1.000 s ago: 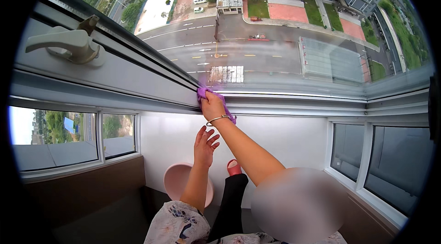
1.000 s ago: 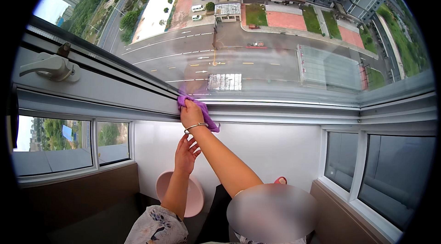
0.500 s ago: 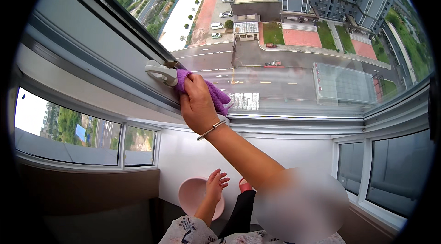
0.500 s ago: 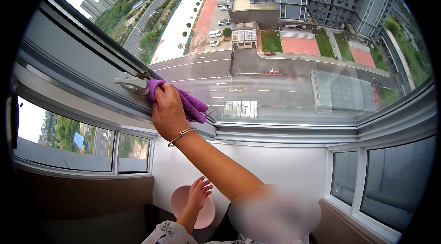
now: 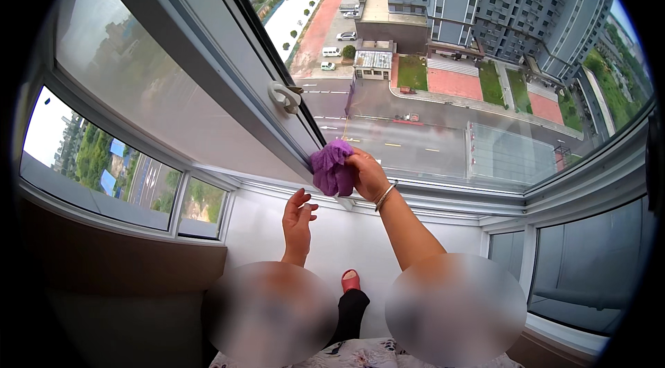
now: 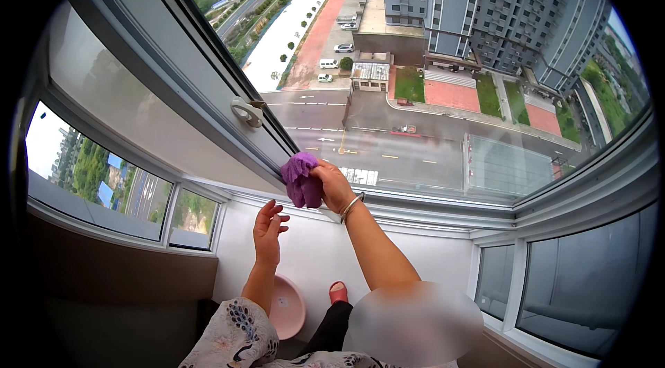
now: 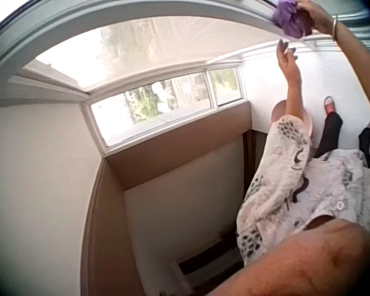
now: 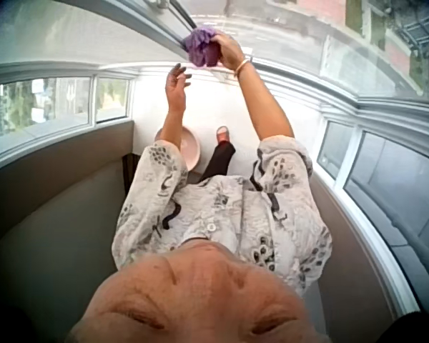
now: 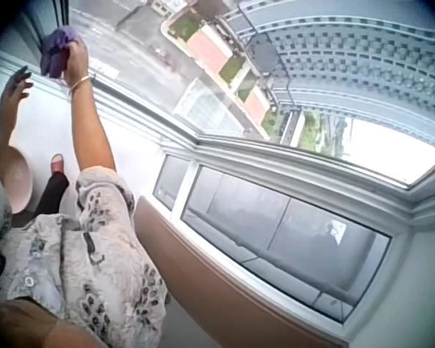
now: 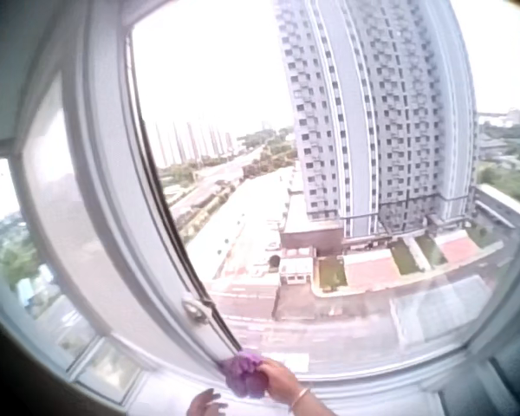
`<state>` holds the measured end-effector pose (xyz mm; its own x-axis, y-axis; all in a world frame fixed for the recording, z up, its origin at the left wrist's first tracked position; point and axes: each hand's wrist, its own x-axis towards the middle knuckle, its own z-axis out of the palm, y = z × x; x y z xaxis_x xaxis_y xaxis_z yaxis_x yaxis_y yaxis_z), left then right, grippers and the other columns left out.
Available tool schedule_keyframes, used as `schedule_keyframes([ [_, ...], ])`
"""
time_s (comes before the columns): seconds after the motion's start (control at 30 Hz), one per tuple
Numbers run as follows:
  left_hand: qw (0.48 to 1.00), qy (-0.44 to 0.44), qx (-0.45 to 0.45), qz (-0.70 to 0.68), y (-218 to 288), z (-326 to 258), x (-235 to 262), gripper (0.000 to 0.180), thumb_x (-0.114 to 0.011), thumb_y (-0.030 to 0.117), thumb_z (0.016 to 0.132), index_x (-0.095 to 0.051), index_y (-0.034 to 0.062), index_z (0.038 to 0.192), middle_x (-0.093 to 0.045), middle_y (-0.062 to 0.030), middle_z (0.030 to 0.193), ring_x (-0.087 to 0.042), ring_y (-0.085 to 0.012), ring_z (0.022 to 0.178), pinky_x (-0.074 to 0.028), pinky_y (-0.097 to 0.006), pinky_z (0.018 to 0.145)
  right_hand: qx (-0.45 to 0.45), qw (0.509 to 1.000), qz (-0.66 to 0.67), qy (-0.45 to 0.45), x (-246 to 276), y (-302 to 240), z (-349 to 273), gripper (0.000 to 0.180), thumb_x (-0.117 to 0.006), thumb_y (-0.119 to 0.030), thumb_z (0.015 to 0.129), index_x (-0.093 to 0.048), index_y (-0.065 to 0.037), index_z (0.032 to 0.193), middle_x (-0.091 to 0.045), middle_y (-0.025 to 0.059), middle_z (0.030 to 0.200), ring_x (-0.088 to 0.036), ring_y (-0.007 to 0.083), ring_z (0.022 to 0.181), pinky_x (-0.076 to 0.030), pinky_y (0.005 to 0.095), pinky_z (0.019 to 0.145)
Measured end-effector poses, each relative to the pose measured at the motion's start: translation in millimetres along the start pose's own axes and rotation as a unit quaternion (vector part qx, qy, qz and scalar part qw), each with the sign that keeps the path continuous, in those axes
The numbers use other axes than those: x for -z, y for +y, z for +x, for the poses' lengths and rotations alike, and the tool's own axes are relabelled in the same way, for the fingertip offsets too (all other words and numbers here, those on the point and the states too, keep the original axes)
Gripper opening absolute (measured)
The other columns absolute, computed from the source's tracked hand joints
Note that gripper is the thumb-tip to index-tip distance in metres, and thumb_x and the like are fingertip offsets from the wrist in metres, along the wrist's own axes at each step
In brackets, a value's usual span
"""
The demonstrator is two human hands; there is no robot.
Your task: The person cleans the window glass and the window frame using a purple cloth. They wipe the glass surface and the frame edges thoroughly, occasionally dipping the cloth into a pink basin on the floor to wet it.
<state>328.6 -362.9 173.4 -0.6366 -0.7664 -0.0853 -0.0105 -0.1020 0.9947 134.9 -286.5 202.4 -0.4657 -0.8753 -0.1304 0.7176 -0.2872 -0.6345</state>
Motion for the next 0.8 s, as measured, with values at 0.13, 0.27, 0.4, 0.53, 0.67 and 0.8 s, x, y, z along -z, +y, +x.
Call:
schedule_keyframes([
  [0.13, 0.985, 0.005, -0.153, 0.082, 18.1, 21.1, -0.7, 0.051, -0.053, -0.003, 0.086, -0.043, 0.0079, 0.135, -0.048, -0.0067, 0.120, -0.052, -0.0119, 0.100, -0.047, -0.023, 0.075, -0.022, 0.979, 0.156, -0.129, -11.8, -24.8, -18.6, 0.035, -0.042, -0.009, 0.086, -0.054, -0.001, 0.118, -0.062, 0.0099, 0.108, -0.058, 0.0228, 0.102, -0.042, 0.0366, 0.096],
  [0.27, 0.976, -0.206, -0.034, 0.063, -13.2, 31.5, -38.7, 0.033, -0.060, 0.001, 0.084, -0.059, 0.0094, 0.116, -0.054, -0.0028, 0.114, -0.055, -0.0099, 0.091, -0.047, -0.024, 0.075, -0.012, 0.953, 0.204, -0.224, 9.6, -55.4, -41.6, 0.034, -0.039, -0.014, 0.088, -0.054, -0.001, 0.116, -0.062, 0.0117, 0.110, -0.057, 0.0260, 0.105, -0.039, 0.0422, 0.100],
  [0.4, 0.975, -0.187, 0.030, -0.114, 33.6, -0.2, -29.1, 0.030, -0.049, 0.009, 0.091, -0.055, 0.0031, 0.119, -0.057, -0.0086, 0.119, -0.058, -0.0156, 0.102, -0.046, -0.030, 0.088, 0.004, 0.953, 0.228, -0.198, -7.9, -60.9, -52.2, 0.035, -0.040, -0.016, 0.088, -0.054, 0.000, 0.117, -0.061, 0.0139, 0.113, -0.057, 0.0277, 0.107, -0.039, 0.0433, 0.100],
  [0.53, 0.944, -0.122, 0.059, -0.301, 70.0, -14.6, -11.4, 0.035, -0.038, 0.013, 0.095, -0.046, -0.0020, 0.126, -0.057, -0.0146, 0.119, -0.057, -0.0240, 0.108, -0.047, -0.038, 0.093, -0.034, 0.997, 0.029, -0.059, 2.1, -54.5, -55.6, 0.029, -0.051, -0.015, 0.091, -0.055, 0.002, 0.114, -0.064, 0.0117, 0.104, -0.065, 0.0217, 0.090, -0.053, 0.0348, 0.082],
  [0.67, 0.988, -0.041, 0.031, -0.146, 92.6, -1.2, 1.9, 0.024, -0.045, 0.011, 0.096, -0.053, -0.0021, 0.115, -0.062, -0.0105, 0.106, -0.062, -0.0184, 0.093, -0.052, -0.030, 0.082, 0.017, 0.994, -0.009, 0.105, 20.3, -3.2, -29.0, 0.025, -0.061, -0.013, 0.087, -0.058, 0.004, 0.105, -0.065, 0.0091, 0.092, -0.063, 0.0153, 0.077, -0.053, 0.0289, 0.069],
  [0.8, 0.989, 0.004, -0.010, -0.147, 129.8, 3.5, 14.5, 0.018, -0.050, 0.005, 0.092, -0.054, -0.0008, 0.110, -0.062, -0.0087, 0.102, -0.062, -0.0155, 0.091, -0.051, -0.028, 0.081, 0.046, 0.990, -0.073, 0.115, -42.2, 23.3, -14.8, 0.028, -0.061, -0.017, 0.087, -0.058, 0.003, 0.106, -0.063, 0.0040, 0.089, -0.059, 0.0114, 0.077, -0.050, 0.0269, 0.070],
])
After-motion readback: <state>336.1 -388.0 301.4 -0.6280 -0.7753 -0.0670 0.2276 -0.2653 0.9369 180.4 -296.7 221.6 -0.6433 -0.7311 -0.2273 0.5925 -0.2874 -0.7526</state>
